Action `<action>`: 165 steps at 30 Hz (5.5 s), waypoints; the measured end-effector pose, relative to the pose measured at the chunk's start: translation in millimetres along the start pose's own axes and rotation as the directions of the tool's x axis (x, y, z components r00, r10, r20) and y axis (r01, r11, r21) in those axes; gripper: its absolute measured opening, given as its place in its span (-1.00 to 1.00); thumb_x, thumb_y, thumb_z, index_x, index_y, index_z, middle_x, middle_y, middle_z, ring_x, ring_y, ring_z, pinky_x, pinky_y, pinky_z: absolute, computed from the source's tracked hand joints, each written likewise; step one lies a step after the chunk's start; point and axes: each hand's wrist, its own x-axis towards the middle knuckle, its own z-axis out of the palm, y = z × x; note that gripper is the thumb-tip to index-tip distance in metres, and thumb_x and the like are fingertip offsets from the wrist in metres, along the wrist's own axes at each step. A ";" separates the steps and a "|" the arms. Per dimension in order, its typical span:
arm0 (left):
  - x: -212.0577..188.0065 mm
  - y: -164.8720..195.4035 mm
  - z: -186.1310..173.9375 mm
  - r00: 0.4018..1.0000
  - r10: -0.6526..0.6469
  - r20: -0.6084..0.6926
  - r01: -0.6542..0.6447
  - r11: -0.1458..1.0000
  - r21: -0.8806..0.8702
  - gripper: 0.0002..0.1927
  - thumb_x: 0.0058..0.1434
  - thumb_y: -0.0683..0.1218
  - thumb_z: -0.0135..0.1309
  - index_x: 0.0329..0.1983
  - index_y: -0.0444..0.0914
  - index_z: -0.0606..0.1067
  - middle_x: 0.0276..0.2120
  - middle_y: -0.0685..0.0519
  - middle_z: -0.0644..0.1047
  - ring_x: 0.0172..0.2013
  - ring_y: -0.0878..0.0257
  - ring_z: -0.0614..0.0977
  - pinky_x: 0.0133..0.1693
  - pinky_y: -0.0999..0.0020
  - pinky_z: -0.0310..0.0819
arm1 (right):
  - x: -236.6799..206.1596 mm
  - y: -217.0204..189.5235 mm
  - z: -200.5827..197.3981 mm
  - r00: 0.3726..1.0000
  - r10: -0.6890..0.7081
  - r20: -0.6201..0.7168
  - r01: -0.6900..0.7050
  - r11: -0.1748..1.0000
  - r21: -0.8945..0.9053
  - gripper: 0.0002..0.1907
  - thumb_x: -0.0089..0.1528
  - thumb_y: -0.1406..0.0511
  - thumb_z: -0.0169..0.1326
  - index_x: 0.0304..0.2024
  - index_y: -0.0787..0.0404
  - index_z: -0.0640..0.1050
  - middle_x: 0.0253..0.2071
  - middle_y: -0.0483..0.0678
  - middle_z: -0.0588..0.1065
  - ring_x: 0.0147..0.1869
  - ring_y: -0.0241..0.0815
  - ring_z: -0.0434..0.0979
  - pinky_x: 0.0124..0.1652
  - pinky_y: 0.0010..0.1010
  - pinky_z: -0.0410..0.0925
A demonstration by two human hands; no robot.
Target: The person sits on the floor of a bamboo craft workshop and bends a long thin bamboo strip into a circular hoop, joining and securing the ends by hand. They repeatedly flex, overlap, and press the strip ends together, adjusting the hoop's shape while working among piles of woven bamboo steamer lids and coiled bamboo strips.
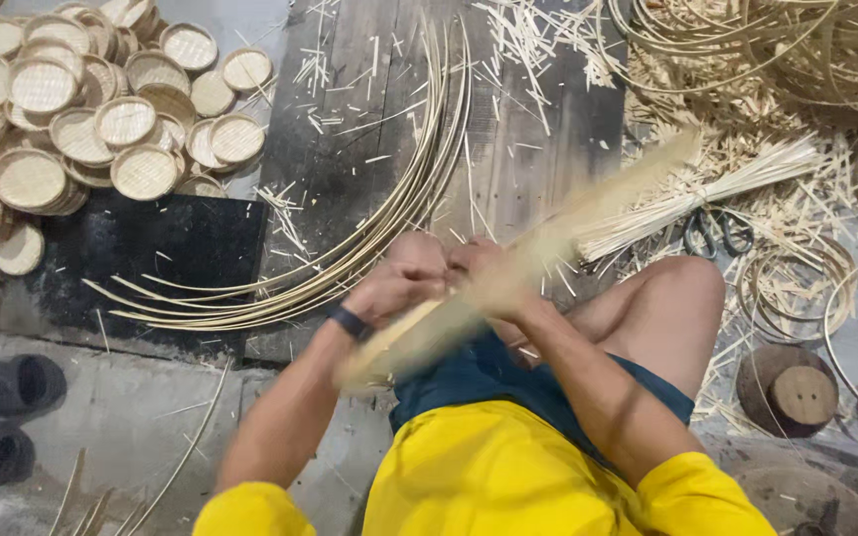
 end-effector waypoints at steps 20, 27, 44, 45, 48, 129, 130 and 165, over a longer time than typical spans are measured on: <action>41.6 -2.4 58.7 0.933 0.315 -0.172 -0.336 0.936 -0.108 -0.77 0.42 -0.04 0.10 -0.11 -0.34 0.54 -0.39 0.10 0.55 -0.41 0.40 0.52 -0.34 0.46 0.42 | -37.3 11.9 -55.2 0.961 0.194 -0.195 -0.036 0.792 0.609 -0.77 0.32 0.43 0.06 0.03 0.32 0.47 -0.07 -0.03 0.53 0.03 -0.16 0.57 0.02 -0.39 0.43; 28.7 2.9 82.0 0.930 0.357 -0.081 -0.354 0.821 -0.447 -0.78 0.36 -0.12 0.09 -0.03 -0.37 0.49 -0.27 -0.01 0.62 -0.37 0.31 0.59 -0.37 0.44 0.43 | -55.9 17.9 -90.6 0.942 0.261 0.210 -0.304 0.406 0.862 -0.80 0.28 0.40 0.10 -0.06 0.35 0.59 -0.18 -0.03 0.64 -0.14 -0.28 0.65 -0.12 -0.46 0.51; 9.5 35.2 135.8 0.967 0.155 -0.204 -0.235 0.855 -0.463 -0.65 0.22 0.09 0.29 -0.38 -0.26 0.49 -0.56 0.06 0.53 -0.62 0.30 0.50 -0.59 0.44 0.27 | -66.4 -24.6 -79.0 0.850 0.314 -0.424 -0.137 0.908 0.397 -0.86 0.11 0.43 0.28 -0.47 0.33 0.55 -0.50 -0.23 0.38 -0.46 -0.51 0.27 -0.48 -0.57 0.17; 8.4 37.9 138.5 0.967 0.140 -0.213 -0.226 0.858 -0.462 -0.63 0.19 0.10 0.30 -0.41 -0.24 0.46 -0.58 0.06 0.52 -0.64 0.29 0.49 -0.62 0.44 0.22 | -67.2 -24.5 -79.9 0.854 0.353 -0.382 -0.164 0.880 0.446 -0.85 0.11 0.42 0.29 -0.47 0.32 0.55 -0.52 -0.22 0.38 -0.46 -0.51 0.27 -0.48 -0.57 0.16; 3.8 40.0 144.3 0.960 0.133 -0.246 -0.215 0.914 -0.345 -0.65 0.14 0.17 0.26 -0.38 -0.20 0.54 -0.61 0.13 0.50 -0.67 0.36 0.45 -0.62 0.50 0.21 | -71.2 -20.6 -84.6 0.862 0.439 -0.254 -0.235 0.790 0.567 -0.86 0.12 0.42 0.30 -0.46 0.32 0.56 -0.54 -0.20 0.40 -0.45 -0.51 0.29 -0.49 -0.57 0.17; 16.8 12.1 95.4 0.882 0.124 -0.454 -0.318 0.868 -0.381 -0.79 0.23 -0.08 0.23 -0.31 -0.31 0.48 -0.57 0.11 0.47 -0.65 0.42 0.39 -0.63 0.49 0.19 | -0.2 -12.3 -9.1 0.983 0.171 -0.072 -0.175 0.982 -0.063 -0.73 0.13 0.41 0.11 -0.14 0.12 0.67 -0.33 0.13 0.60 -0.30 0.09 0.60 -0.25 -0.11 0.44; 15.2 12.3 94.1 0.871 0.140 -0.471 -0.327 0.880 -0.344 -0.76 0.24 -0.08 0.24 -0.33 -0.33 0.47 -0.58 0.11 0.45 -0.65 0.41 0.38 -0.63 0.47 0.18 | -0.8 -11.7 -11.4 0.979 0.189 -0.070 -0.191 0.981 -0.023 -0.75 0.12 0.40 0.12 -0.16 0.14 0.67 -0.32 0.13 0.60 -0.28 0.08 0.60 -0.25 -0.11 0.44; 18.6 30.5 73.5 0.985 0.090 -0.148 -0.161 0.791 -0.590 -0.64 0.37 0.05 0.11 -0.48 -0.23 0.44 -0.70 0.16 0.40 -0.76 0.43 0.29 -0.71 0.54 0.06 | 13.7 -6.4 -153.8 0.972 0.220 -0.084 -0.218 0.707 -0.673 -0.38 0.28 -0.24 0.08 -0.46 0.13 0.55 -0.50 -0.10 0.46 -0.47 -0.20 0.46 -0.49 -0.27 0.31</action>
